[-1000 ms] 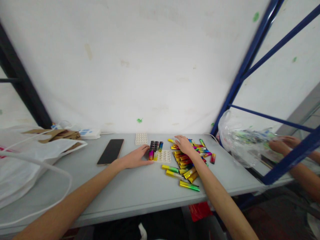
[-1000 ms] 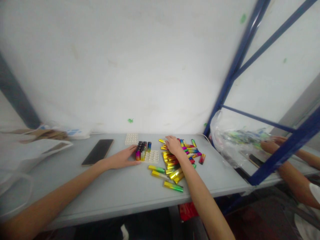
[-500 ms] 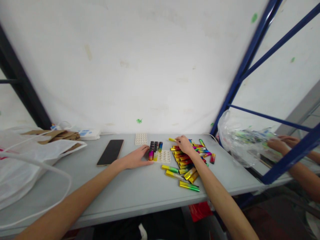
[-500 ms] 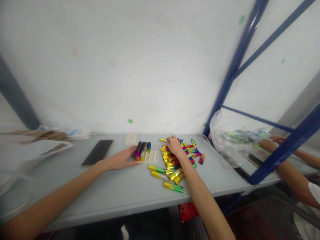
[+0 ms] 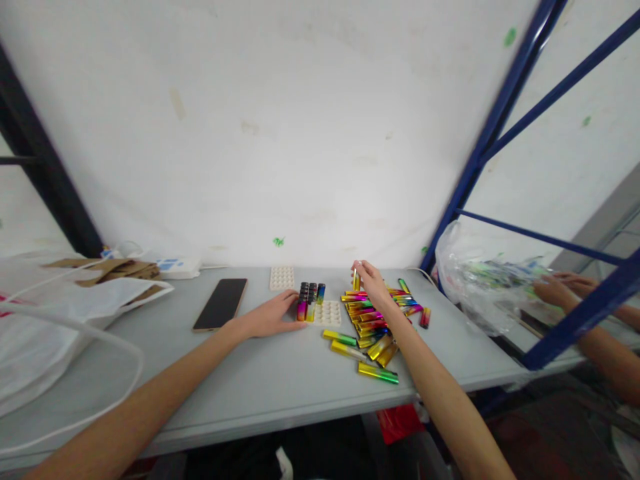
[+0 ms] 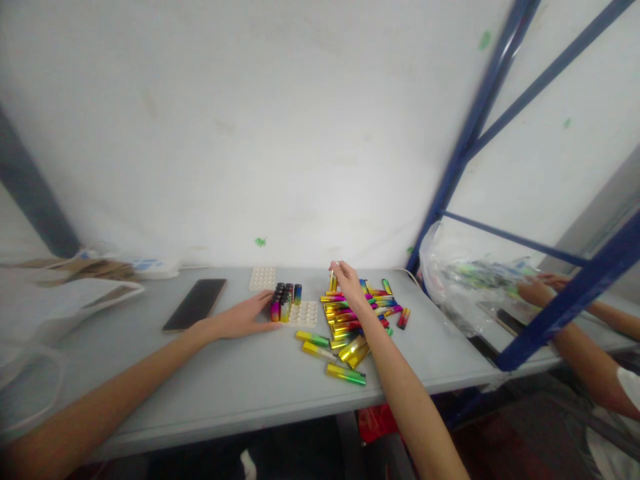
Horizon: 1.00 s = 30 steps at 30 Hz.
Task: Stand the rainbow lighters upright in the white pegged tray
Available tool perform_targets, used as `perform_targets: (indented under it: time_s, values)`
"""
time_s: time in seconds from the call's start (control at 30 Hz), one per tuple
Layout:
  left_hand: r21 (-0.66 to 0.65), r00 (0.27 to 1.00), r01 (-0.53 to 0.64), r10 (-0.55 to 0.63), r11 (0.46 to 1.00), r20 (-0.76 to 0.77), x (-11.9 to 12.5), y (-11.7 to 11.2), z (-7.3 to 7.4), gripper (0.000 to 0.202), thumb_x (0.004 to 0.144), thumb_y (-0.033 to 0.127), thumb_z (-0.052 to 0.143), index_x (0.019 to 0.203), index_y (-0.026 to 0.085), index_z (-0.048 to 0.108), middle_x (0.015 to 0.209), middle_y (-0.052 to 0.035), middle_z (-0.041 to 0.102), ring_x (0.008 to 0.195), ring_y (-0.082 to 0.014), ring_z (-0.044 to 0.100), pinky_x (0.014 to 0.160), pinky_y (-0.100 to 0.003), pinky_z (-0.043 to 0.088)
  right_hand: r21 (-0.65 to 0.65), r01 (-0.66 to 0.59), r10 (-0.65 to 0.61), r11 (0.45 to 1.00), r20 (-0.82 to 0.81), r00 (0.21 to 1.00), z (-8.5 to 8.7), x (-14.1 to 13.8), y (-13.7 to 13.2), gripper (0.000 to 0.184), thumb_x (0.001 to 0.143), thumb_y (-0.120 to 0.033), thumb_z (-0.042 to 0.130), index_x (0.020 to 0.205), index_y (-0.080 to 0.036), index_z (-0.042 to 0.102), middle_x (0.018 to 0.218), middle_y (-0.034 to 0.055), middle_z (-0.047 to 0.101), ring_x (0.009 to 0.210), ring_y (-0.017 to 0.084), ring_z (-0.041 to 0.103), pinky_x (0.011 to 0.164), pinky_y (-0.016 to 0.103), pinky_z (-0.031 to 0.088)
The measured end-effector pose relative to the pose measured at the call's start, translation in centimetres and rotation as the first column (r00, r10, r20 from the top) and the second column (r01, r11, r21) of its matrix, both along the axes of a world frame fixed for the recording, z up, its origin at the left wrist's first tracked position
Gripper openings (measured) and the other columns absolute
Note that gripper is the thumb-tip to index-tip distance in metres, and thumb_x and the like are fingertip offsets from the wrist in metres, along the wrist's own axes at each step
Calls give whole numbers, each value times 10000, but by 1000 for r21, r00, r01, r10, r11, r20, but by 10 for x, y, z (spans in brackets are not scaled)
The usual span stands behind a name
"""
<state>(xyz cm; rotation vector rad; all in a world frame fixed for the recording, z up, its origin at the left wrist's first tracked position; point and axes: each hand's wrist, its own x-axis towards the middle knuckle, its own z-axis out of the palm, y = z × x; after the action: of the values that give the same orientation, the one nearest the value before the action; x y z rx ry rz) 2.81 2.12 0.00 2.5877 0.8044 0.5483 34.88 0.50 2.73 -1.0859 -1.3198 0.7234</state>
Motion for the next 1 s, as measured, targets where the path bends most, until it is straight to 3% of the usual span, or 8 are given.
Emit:
perform_targets:
  time_s: [0.13, 0.23, 0.3, 0.43, 0.53, 0.77, 0.93, 1.0]
  values:
    - [6, 1000, -4, 4, 1000, 8, 0, 0, -1, 686, 925, 686, 703, 1384, 184, 619, 1458, -174, 627, 1337, -377, 618, 1210, -487, 465, -63, -200, 189, 978, -146, 971, 3, -16, -9, 551, 850, -793, 649, 971, -270, 525, 701, -71, 557, 555, 117, 522, 590, 270, 521]
    - [8, 1000, -4, 4, 1000, 7, 0, 0, -1, 695, 927, 685, 706, 1404, 190, 609, 1466, -170, 624, 1350, -379, 611, 1211, -488, 461, -113, -223, 209, 968, -122, 970, 2, -26, -12, 528, 869, -785, 625, 959, -280, 499, 602, -120, 342, 455, 94, 293, 447, 214, 302]
    - [3, 1000, 0, 0, 1000, 9, 0, 0, 0, 691, 927, 679, 708, 1404, 188, 608, 1471, -174, 622, 1354, -382, 610, 1211, -493, 461, -130, -173, 166, 976, -66, 984, 0, -29, -11, 544, 864, -798, 604, 864, -269, 479, 605, -107, 308, 470, 96, 246, 440, 227, 216]
    - [-8, 1000, -2, 2, 1000, 4, 0, -1, 1, 679, 928, 674, 704, 1387, 182, 611, 1481, -177, 613, 1364, -384, 605, 1202, -491, 469, -52, 37, -26, 998, 190, 981, -9, -34, -9, 557, 891, -728, 532, 633, -258, 379, 582, -49, 334, 541, 124, 321, 507, 278, 244]
    - [-8, 1000, 3, -3, 1000, -7, 0, -1, 1, 665, 938, 659, 702, 1386, 177, 605, 1483, -180, 606, 1377, -384, 593, 1210, -489, 460, 24, 93, -96, 995, 370, 924, -12, -37, -10, 491, 872, -594, 528, 576, -257, 329, 577, -39, 309, 570, 128, 319, 557, 293, 236]
    - [-5, 1000, -8, 8, 1000, -28, 1, -2, 1, 671, 944, 668, 696, 1390, 178, 598, 1488, -183, 595, 1368, -378, 592, 1209, -482, 460, 88, 16, -55, 996, 465, 884, -7, -44, -19, 460, 968, -555, 505, 651, -248, 372, 613, -44, 364, 613, 143, 368, 610, 292, 284]
    - [6, 999, 27, -27, 1000, 17, 0, 1, -3, 667, 950, 647, 702, 1423, 191, 590, 1484, -171, 610, 1351, -366, 604, 1192, -480, 474, 83, -173, 95, 981, 575, 813, -1, -38, -23, 423, 1095, -562, 427, 858, -232, 546, 778, -3, 587, 704, 170, 535, 686, 289, 400]
    - [15, 999, 39, -39, 999, 24, -1, 2, -4, 684, 954, 652, 698, 1441, 186, 579, 1487, -170, 610, 1354, -364, 602, 1196, -482, 468, 138, -219, 78, 966, 653, 754, 2, -35, -23, 467, 1110, -586, 407, 895, -218, 599, 858, 35, 630, 773, 181, 573, 737, 293, 430]
